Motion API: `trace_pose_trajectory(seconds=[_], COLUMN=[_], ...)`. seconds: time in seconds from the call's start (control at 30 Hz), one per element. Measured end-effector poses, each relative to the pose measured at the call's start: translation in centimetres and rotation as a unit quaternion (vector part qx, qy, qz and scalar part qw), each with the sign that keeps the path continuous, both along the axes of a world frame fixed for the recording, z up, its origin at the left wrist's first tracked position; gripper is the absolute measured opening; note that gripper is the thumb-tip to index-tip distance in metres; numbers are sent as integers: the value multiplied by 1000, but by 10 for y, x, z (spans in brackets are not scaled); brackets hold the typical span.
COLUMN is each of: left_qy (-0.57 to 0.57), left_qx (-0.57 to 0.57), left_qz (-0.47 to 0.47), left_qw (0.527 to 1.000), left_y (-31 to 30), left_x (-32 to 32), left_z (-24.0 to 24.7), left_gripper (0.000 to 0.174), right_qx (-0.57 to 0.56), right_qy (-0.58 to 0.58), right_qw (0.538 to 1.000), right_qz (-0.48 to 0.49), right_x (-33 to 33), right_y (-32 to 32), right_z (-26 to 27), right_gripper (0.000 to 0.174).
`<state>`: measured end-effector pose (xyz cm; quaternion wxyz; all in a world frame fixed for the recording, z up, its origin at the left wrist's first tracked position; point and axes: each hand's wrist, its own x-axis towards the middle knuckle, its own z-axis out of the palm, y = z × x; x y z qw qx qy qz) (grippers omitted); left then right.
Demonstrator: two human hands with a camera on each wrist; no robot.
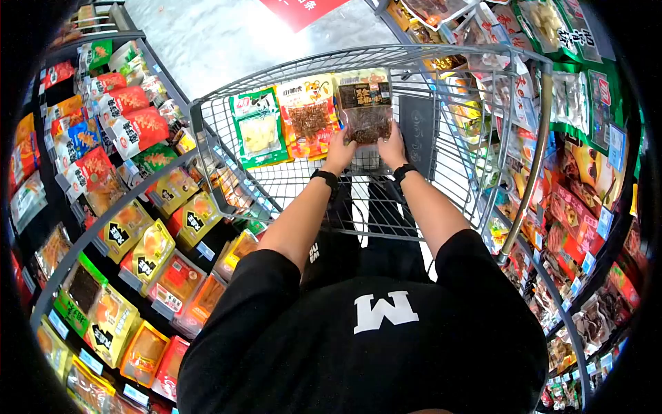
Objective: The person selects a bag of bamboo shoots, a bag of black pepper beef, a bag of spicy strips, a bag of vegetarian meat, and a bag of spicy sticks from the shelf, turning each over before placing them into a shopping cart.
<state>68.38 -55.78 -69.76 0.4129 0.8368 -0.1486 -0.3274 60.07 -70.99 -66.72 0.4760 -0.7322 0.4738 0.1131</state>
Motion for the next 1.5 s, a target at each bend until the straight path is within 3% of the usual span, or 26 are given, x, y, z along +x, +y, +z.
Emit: trace_pose_trajectory(seconds=[0.1, 0.17, 0.27, 0.33, 0.43, 0.5, 0.57, 0.67, 0.73, 0.77, 0.8, 0.83, 0.87, 0.93, 0.97, 1.0, 1.1, 1.13, 1.2, 1.23, 1.3, 1.33, 1.37, 1.4, 1.47, 1.5], left_qy=[6, 138, 80, 63, -41, -22, -160, -237, -260, -253, -254, -259, -324, -160, -71, 21, 93, 105, 97, 80, 31, 18, 0, 185, 180, 131], left_qx=[-34, 1, 15, 28, -11, -83, 48, 41, 67, 91, 87, 82, 136, 262, 356, 467, 296, 260, 210, 191, 175, 181, 260, 122, 90, 22], left_qz=[-4, 47, 24, -48, -30, 57, 77, 248, 348, 383, 409, 431, 417, 360, 255, -131, -17, 22, 61, 70, 80, 97, 137, 431, 429, 513], left_qw=[999, 989, 996, 996, 999, 995, 983, 938, 898, 884, 872, 861, 838, 881, 896, 874, 951, 960, 971, 976, 981, 979, 956, 875, 881, 848], left_y=[0, 1, 21, 33, 74, 111, 165, 257, 307, 324, 332, 341, 368, 367, 388, 447, 400, 391, 379, 376, 377, 380, 393, 392, 412, 421], left_x=[7, 10, 18, 33, 43, 50, 58, 45, 10, -15, -44, -76, -111, -193, -232, -298, -402, -421, -444, -452, -461, -461, -460, -444, -421, -419], left_z=[14, 36, 38, 99, 131, 178, 226, 282, 309, 319, 324, 324, 279, 276, 225, 113, 122, 126, 133, 135, 131, 128, 81, 117, 135, 119], left_gripper=[51, 47, 38, 32, 23, 22, 22, 20, 17, 16, 15, 15, 17, 20, 22, 29, 26, 25, 23, 22, 19, 18, 19, 23, 34, 32], right_qx=[-73, -83, 14, 28, 70, 108, 125, 206, 262, 289, 338, 295, 182, 186, 114, 30, 97, 127, 153, 141, -18, -19, -20, -22, -3, 21], right_qy=[8, -26, 14, -32, -77, -44, -77, -80, -86, -6, -29, -42, -92, -56, -86, -96, -38, -45, 66, 36, -18, -16, 2, 18, 2, -9], right_qw=[993, 992, 990, 990, 981, 970, 948, 912, 877, 852, 828, 822, 791, 725, 710, 660, 707, 725, 734, 776, 745, 730, 736, 742, 729, 727], right_qz=[92, 94, 139, 137, 162, 213, 282, 344, 393, 436, 447, 486, 576, 661, 690, 744, 700, 675, 659, 614, 667, 683, 677, 670, 685, 686], right_x=[-12, -23, -23, -30, -32, -32, -32, -24, -25, -17, -18, -21, -26, -24, -31, -32, -33, -32, -24, -27, -31, -32, -32, -29, -21, -16], right_y=[12, 16, 14, 16, 13, 12, 18, 43, 61, 67, 72, 88, 101, 105, 106, 113, 124, 121, 122, 127, 135, 145, 145, 143, 127, 129], right_z=[-3, -16, 6, 3, 30, 36, 32, 69, 40, 73, 103, 68, 11, 60, 89, 109, 99, 128, 79, 55, 90, 100, 103, 96, 66, 59], right_gripper=[64, 55, 39, 35, 36, 35, 34, 36, 33, 35, 36, 40, 45, 59, 63, 56, 49, 48, 40, 36, 32, 32, 31, 31, 32, 33])
